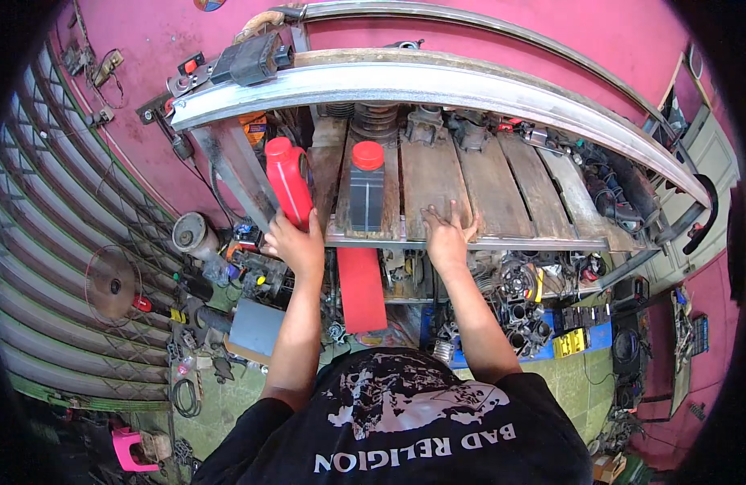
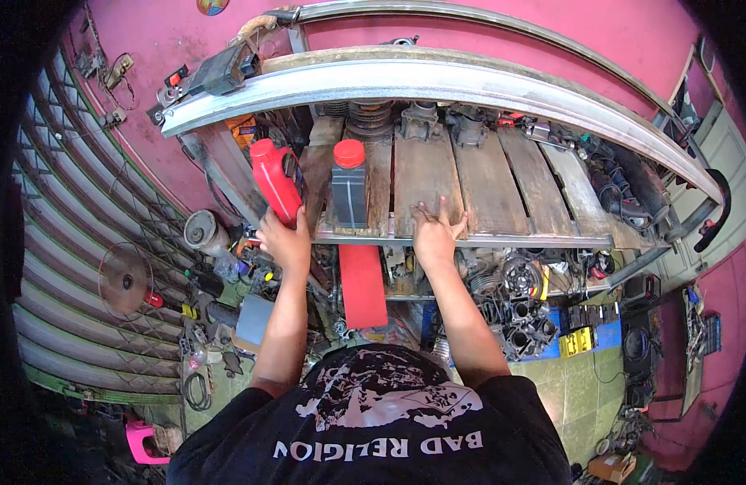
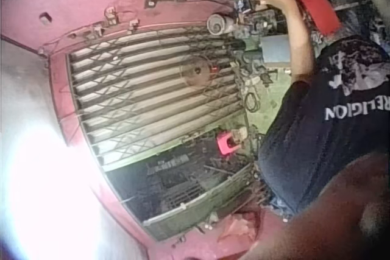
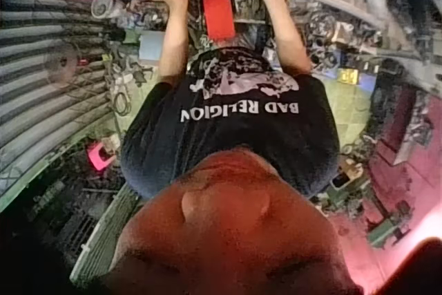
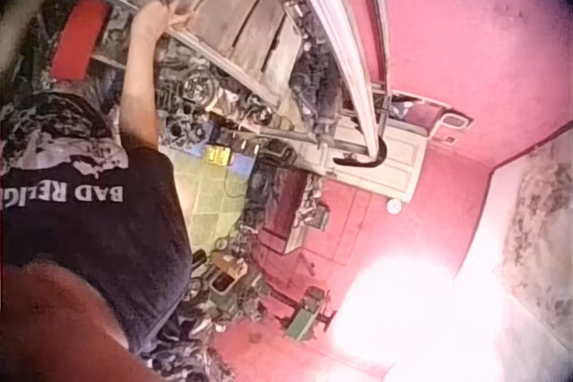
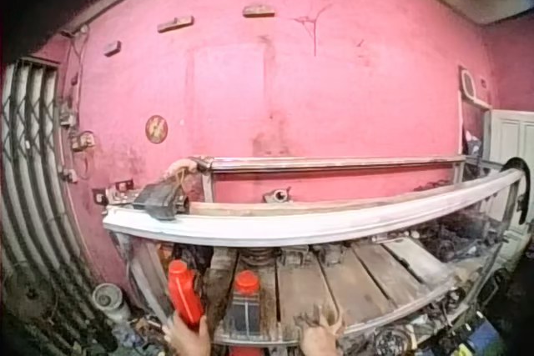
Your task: The person picks up two red plastic bottles from a shelf, inspects them, and places them back. Then, the person picks up a metal engine part and a metal file, and uses the file to scrape and clean the surface of the metal part. The person rotates the part to clean different areas before placing it back on the shelf.
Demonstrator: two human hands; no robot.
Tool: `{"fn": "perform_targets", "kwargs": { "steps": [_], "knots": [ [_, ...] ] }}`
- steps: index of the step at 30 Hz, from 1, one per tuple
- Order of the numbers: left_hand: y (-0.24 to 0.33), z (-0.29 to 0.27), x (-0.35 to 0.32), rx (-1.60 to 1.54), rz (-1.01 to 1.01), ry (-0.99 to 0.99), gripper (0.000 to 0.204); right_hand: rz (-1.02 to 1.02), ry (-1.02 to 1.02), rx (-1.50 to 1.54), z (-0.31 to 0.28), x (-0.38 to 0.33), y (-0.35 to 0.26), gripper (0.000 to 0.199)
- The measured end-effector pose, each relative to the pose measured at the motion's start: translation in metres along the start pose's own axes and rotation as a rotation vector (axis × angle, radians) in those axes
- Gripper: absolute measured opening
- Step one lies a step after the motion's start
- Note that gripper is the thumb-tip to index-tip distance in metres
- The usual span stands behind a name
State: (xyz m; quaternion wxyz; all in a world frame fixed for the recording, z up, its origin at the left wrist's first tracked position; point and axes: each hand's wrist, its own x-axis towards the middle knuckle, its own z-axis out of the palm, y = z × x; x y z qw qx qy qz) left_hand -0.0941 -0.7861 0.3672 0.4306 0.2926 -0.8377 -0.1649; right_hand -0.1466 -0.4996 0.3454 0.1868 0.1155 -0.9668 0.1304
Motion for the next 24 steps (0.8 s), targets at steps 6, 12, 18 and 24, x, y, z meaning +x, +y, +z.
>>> {"fn": "perform_targets", "kwargs": {
  "steps": [6, 12, 18, 24],
  "knots": [
    [-0.008, -0.002, 0.003, -0.12, 0.102, 0.059, 0.061, 0.047, 0.162, 0.086, 0.004, -0.013, -0.001, 0.034],
    [-0.031, -0.036, -0.008, -0.329, 0.076, 0.044, 0.052, -0.074, 0.291, 0.114, -0.002, -0.03, 0.008, 0.016],
    [-0.024, -0.086, -0.063, -0.54, 0.055, -0.144, 0.042, -0.077, 0.312, 0.124, -0.009, -0.035, 0.009, 0.015],
    [0.011, -0.081, -0.109, -0.763, 0.286, -0.373, 0.054, -0.051, 0.273, 0.194, -0.026, -0.056, 0.017, 0.015]
  ]
}}
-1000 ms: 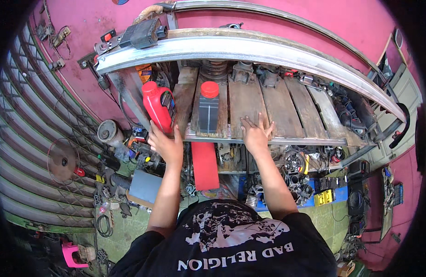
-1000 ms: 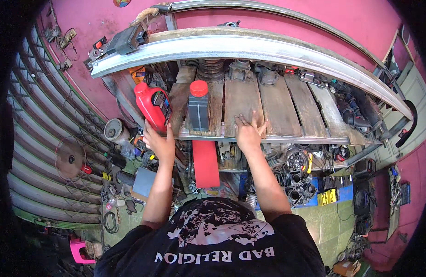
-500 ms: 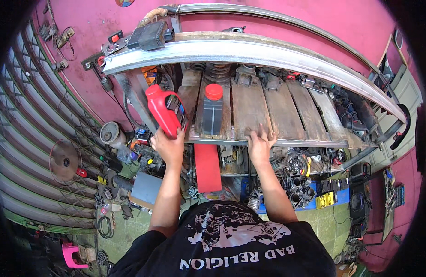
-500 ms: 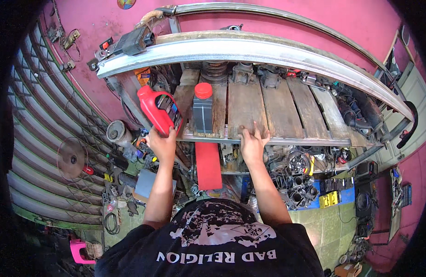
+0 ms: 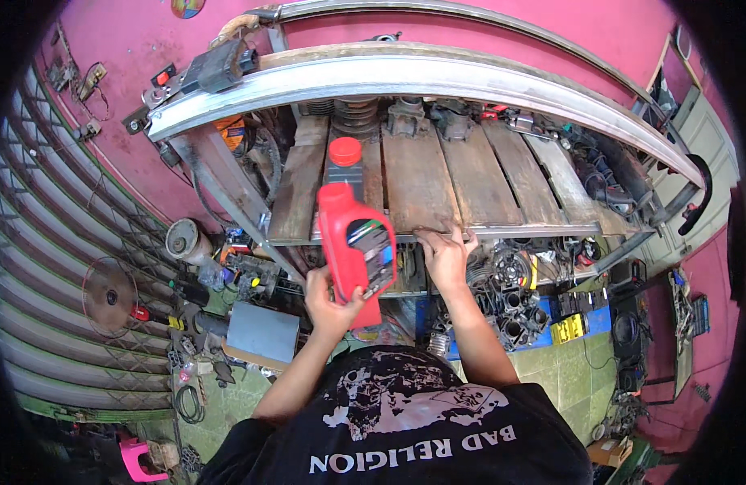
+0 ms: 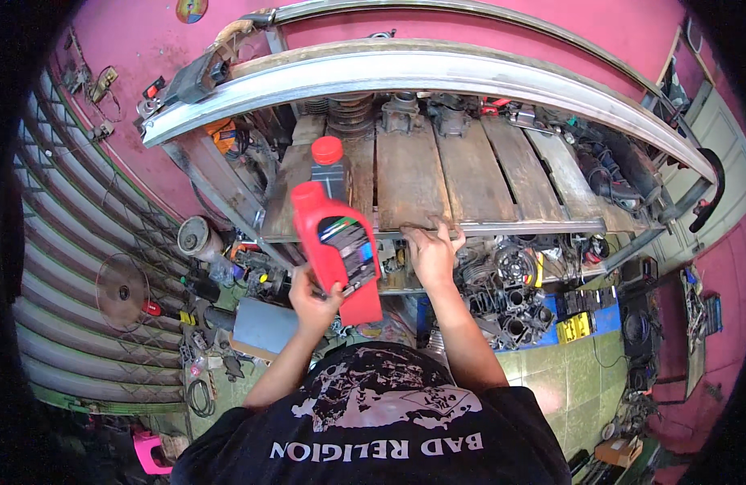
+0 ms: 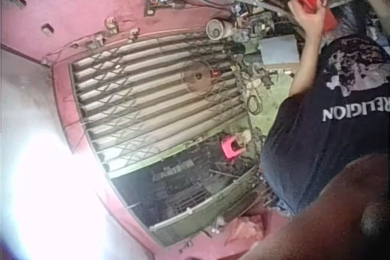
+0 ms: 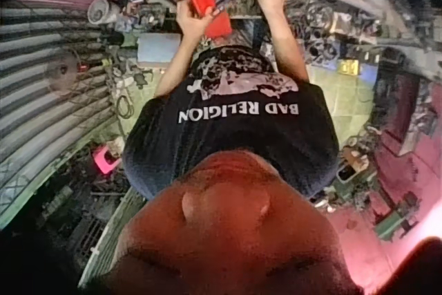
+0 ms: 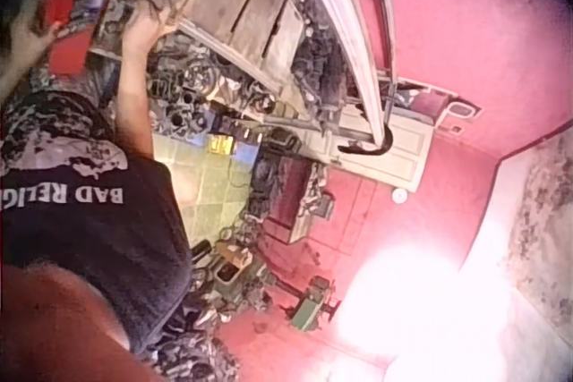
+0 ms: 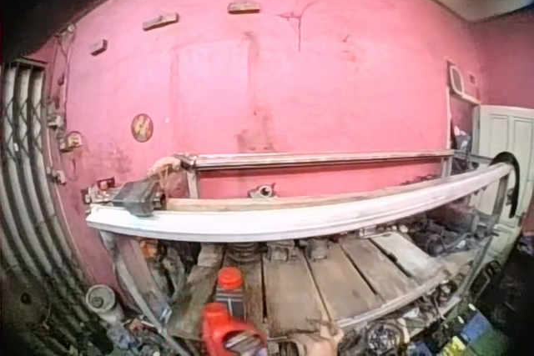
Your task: The person picks up two red plastic bottles from a shelf, inspects them, and places them back. Then, the person picks up a metal engine part and a metal file, and uses the file to scrape and clean the surface of the metal part. The person rotates the part to clean different areas before placing it back on the shelf.
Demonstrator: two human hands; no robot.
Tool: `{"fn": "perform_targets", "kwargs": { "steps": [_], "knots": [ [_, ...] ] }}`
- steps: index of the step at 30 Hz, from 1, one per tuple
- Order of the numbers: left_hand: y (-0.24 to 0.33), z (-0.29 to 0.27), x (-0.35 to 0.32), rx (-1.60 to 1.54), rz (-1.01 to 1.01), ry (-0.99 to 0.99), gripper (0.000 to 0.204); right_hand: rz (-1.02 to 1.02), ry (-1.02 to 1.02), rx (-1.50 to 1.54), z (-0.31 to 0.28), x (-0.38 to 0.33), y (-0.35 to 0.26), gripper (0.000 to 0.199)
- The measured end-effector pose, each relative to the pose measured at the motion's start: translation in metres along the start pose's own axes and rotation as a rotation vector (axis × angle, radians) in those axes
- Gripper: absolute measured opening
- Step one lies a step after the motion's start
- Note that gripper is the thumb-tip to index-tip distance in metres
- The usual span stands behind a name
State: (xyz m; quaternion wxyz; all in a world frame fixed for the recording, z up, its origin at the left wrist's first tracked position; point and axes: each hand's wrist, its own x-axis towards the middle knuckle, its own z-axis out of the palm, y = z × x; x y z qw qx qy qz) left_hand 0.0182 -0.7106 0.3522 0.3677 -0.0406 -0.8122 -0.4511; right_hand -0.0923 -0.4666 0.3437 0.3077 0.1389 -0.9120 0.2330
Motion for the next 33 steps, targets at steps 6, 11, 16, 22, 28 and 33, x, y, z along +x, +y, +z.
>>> {"fn": "perform_targets", "kwargs": {
  "steps": [6, 11, 16, 22, 28, 33],
  "knots": [
    [0.019, 0.073, 0.043, -0.12, -0.008, -0.206, 0.043, 0.075, 0.246, -0.104, -0.043, -0.002, 0.025, 0.019],
    [0.015, 0.133, 0.086, -0.344, -0.26, -0.396, 0.037, -0.006, 0.527, -0.097, -0.057, 0.033, 0.038, 0.028],
    [0.003, 0.171, 0.109, -0.46, -0.276, -0.474, 0.034, -0.146, 0.53, -0.138, -0.062, 0.082, 0.032, 0.029],
    [-0.008, 0.188, 0.112, -0.653, -0.305, -0.515, 0.035, -0.124, 0.629, -0.198, -0.065, 0.134, 0.033, 0.029],
    [-0.02, 0.196, 0.111, -0.586, -0.227, -0.513, 0.041, -0.114, 0.657, -0.187, -0.028, 0.135, 0.021, 0.03],
    [-0.047, 0.205, 0.11, -0.415, -0.1, -0.426, 0.05, -0.239, 0.613, -0.14, -0.004, 0.125, 0.004, 0.032]
  ]
}}
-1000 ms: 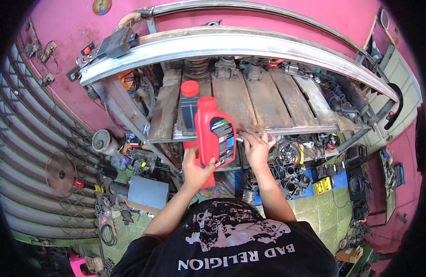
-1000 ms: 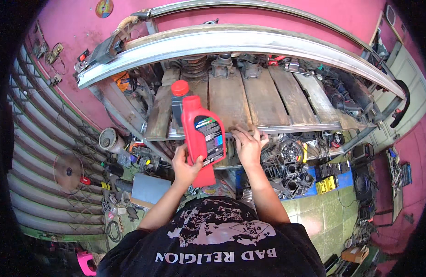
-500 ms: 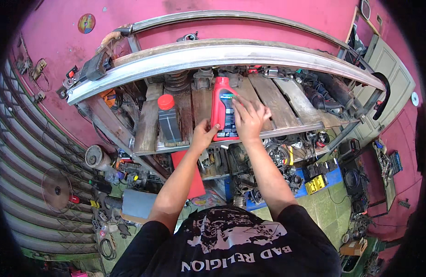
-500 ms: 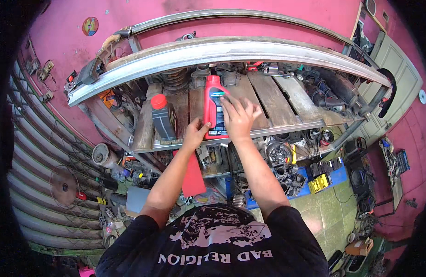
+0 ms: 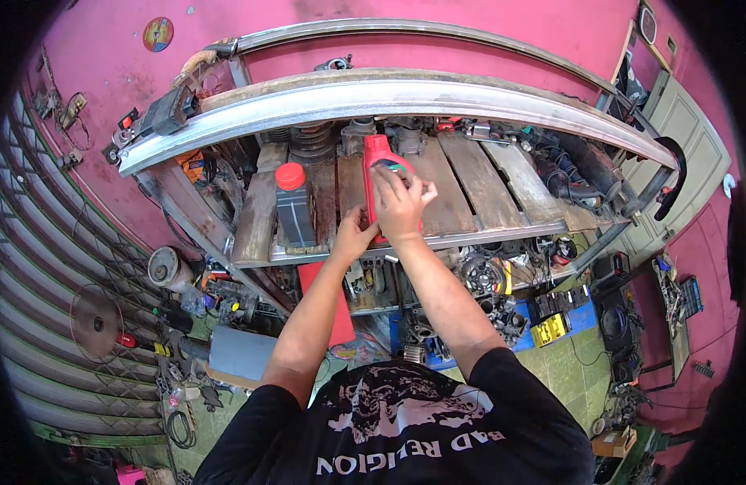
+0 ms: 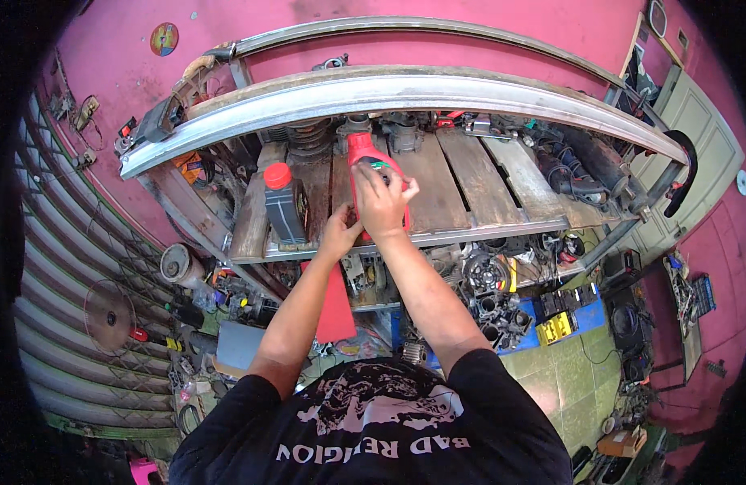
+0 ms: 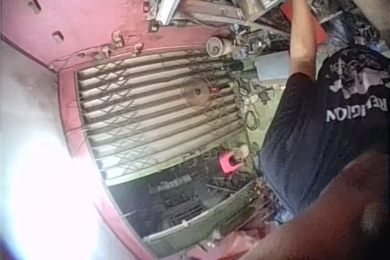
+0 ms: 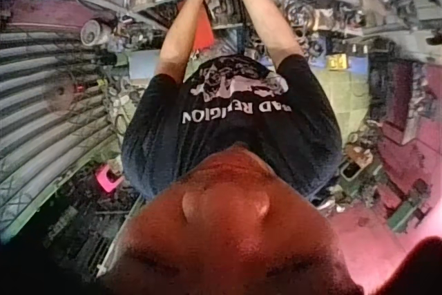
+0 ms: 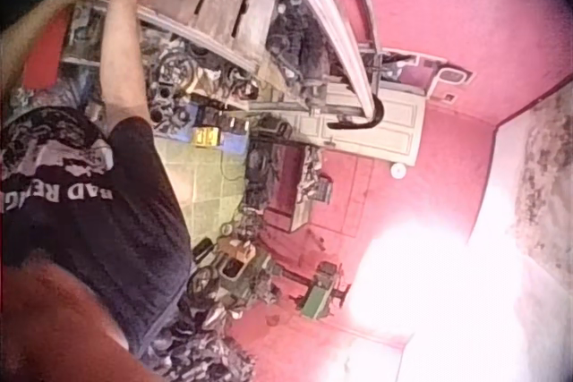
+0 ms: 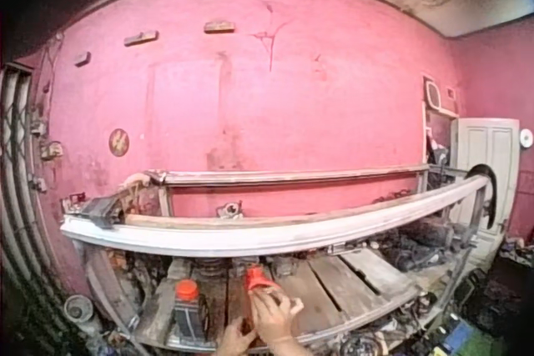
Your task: The person picks up two red plastic bottles from a shelf, inspects them, and places them back. Then, the person picks up a metal engine part and a metal file, and uses the file to scrape and clean the surface of the metal part. The person rotates the part to clean different areas before placing it back on the shelf.
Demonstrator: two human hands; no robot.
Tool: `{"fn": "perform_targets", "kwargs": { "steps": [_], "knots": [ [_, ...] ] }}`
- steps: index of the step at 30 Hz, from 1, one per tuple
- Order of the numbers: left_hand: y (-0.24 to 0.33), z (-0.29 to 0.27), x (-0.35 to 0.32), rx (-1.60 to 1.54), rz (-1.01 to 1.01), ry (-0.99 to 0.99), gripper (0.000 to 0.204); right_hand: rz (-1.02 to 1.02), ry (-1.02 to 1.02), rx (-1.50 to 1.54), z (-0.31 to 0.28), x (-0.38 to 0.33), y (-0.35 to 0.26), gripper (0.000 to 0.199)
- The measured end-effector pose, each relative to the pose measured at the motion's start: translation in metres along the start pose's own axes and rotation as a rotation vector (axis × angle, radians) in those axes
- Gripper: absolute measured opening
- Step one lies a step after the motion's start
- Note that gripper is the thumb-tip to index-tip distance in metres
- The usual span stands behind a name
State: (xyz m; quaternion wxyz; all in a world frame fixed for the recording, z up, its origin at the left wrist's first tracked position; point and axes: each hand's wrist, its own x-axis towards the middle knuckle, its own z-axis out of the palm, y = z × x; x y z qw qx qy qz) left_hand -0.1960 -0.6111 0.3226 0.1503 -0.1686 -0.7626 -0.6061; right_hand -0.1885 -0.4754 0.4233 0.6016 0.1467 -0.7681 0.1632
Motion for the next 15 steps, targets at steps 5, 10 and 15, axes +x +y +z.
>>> {"fn": "perform_targets", "kwargs": {
  "steps": [5, 10, 15],
  "knots": [
    [-0.005, 0.006, -0.001, 0.042, 0.007, 0.029, 0.053, -0.111, -0.028, 0.012, 0.0, 0.001, 0.02, 0.03],
    [0.004, 0.007, -0.001, 0.043, 0.032, 0.021, 0.054, 0.064, 0.041, -0.064, 0.001, 0.014, 0.026, 0.033],
    [-0.01, 0.005, 0.002, -0.002, 0.041, 0.047, 0.056, 0.001, -0.06, 0.018, 0.004, -0.004, 0.002, 0.033]
  ]
}}
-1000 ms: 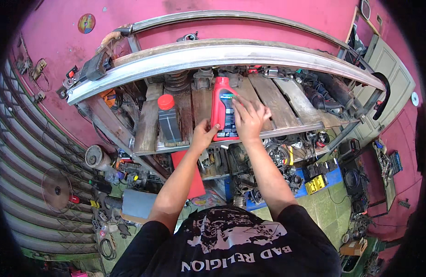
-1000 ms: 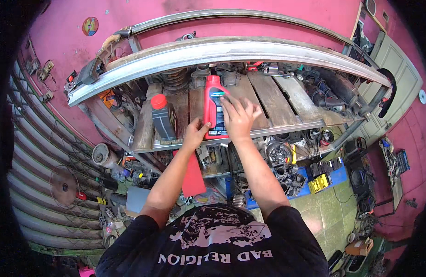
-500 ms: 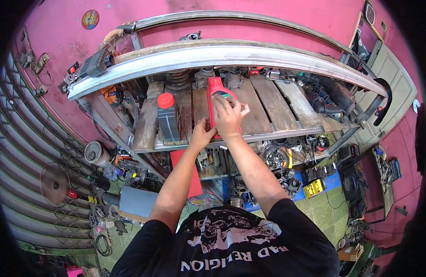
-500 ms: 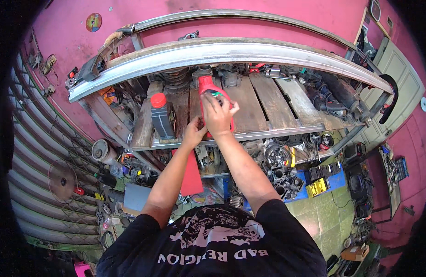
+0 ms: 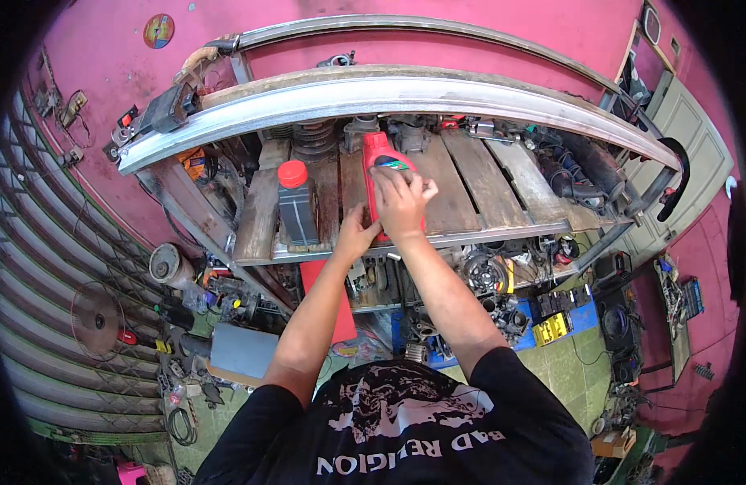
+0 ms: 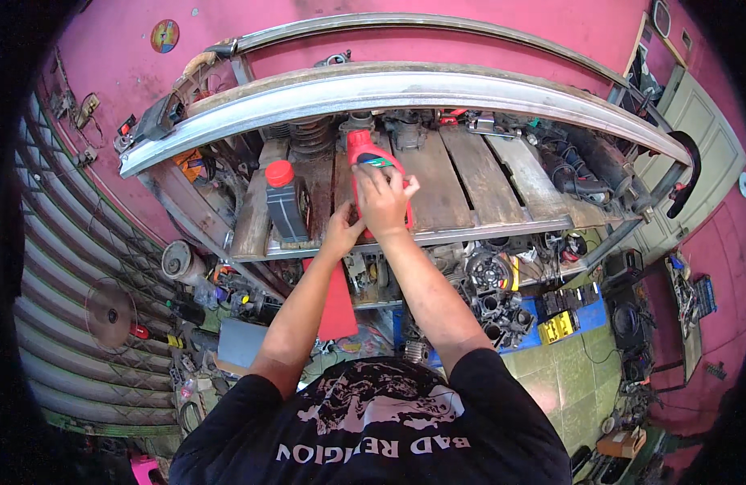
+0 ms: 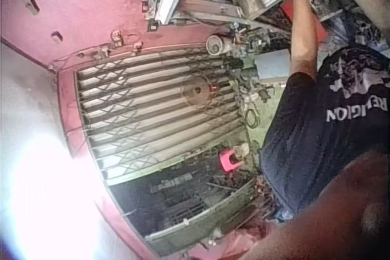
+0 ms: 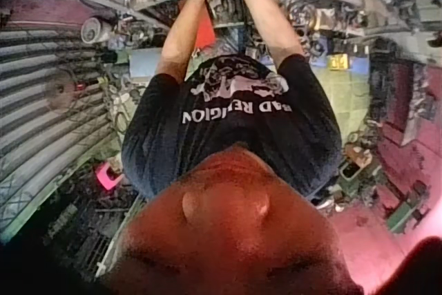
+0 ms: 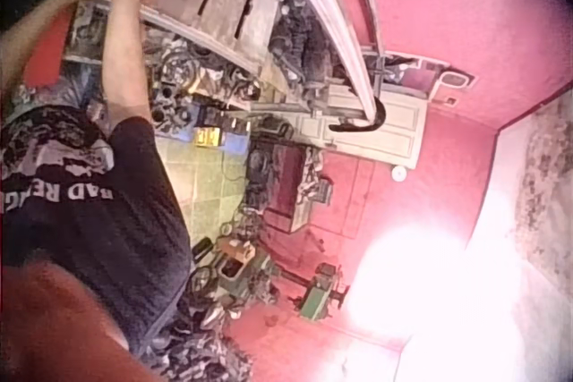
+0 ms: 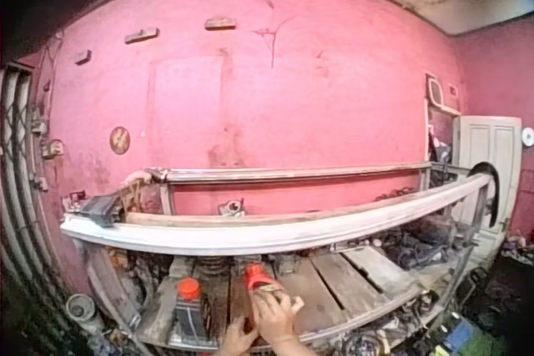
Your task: The person picks up two red plastic bottles from a shelf, inspects them, and places them back. Then, the person picks up a metal engine part and a metal file, and uses the file to scrape and clean the surface of the metal part. The person rotates the part to clean different areas before placing it back on the shelf.
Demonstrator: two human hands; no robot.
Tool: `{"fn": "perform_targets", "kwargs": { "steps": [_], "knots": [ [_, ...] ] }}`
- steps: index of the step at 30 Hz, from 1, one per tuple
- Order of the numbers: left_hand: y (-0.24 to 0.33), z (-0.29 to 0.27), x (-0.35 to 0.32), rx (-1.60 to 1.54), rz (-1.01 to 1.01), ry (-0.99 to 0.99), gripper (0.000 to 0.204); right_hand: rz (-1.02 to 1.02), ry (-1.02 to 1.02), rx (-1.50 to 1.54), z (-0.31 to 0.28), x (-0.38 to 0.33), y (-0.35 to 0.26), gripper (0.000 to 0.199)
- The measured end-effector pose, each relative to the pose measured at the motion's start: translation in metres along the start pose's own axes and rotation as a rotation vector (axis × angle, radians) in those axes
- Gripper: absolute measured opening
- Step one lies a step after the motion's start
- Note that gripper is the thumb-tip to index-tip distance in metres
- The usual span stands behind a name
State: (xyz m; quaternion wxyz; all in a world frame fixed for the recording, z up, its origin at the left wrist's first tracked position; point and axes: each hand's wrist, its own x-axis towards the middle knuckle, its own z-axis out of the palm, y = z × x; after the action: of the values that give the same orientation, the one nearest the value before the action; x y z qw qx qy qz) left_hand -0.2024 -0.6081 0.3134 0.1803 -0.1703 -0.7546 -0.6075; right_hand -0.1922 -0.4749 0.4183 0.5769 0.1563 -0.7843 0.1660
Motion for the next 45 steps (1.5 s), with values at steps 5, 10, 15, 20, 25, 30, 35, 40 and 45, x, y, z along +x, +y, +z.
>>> {"fn": "perform_targets", "kwargs": {
  "steps": [5, 10, 15, 20, 25, 30, 35, 40, 45],
  "knots": [
    [-0.003, -0.001, -0.002, 0.05, -0.011, 0.008, 0.057, 0.022, 0.027, -0.043, -0.009, 0.007, 0.011, 0.031],
    [0.019, -0.003, -0.004, 0.123, -0.113, -0.066, 0.055, 0.117, 0.052, -0.088, -0.01, 0.01, 0.023, 0.029],
    [0.024, -0.007, -0.003, 0.163, -0.058, -0.086, 0.052, 0.008, -0.021, 0.009, -0.011, -0.01, 0.011, 0.027],
    [0.019, -0.005, -0.004, 0.135, -0.054, -0.069, 0.05, 0.092, 0.016, -0.09, -0.02, -0.004, 0.035, 0.029],
    [0.009, -0.001, -0.003, 0.103, 0.012, -0.054, 0.045, 0.113, -0.02, -0.065, -0.019, -0.017, 0.03, 0.033],
    [0.035, -0.006, -0.005, 0.082, -0.087, -0.119, 0.041, -0.023, -0.068, 0.048, -0.024, -0.033, 0.026, 0.033],
    [0.015, -0.006, -0.005, 0.105, -0.034, -0.084, 0.041, 0.147, -0.005, -0.046, -0.026, -0.027, 0.037, 0.033],
    [0.016, -0.002, -0.004, 0.047, -0.068, -0.048, 0.048, 0.106, -0.106, 0.02, -0.03, -0.064, 0.021, 0.031],
    [0.028, -0.005, -0.006, 0.259, 0.008, -0.058, 0.045, 0.075, -0.122, 0.05, -0.045, -0.074, 0.014, 0.031]
  ]
}}
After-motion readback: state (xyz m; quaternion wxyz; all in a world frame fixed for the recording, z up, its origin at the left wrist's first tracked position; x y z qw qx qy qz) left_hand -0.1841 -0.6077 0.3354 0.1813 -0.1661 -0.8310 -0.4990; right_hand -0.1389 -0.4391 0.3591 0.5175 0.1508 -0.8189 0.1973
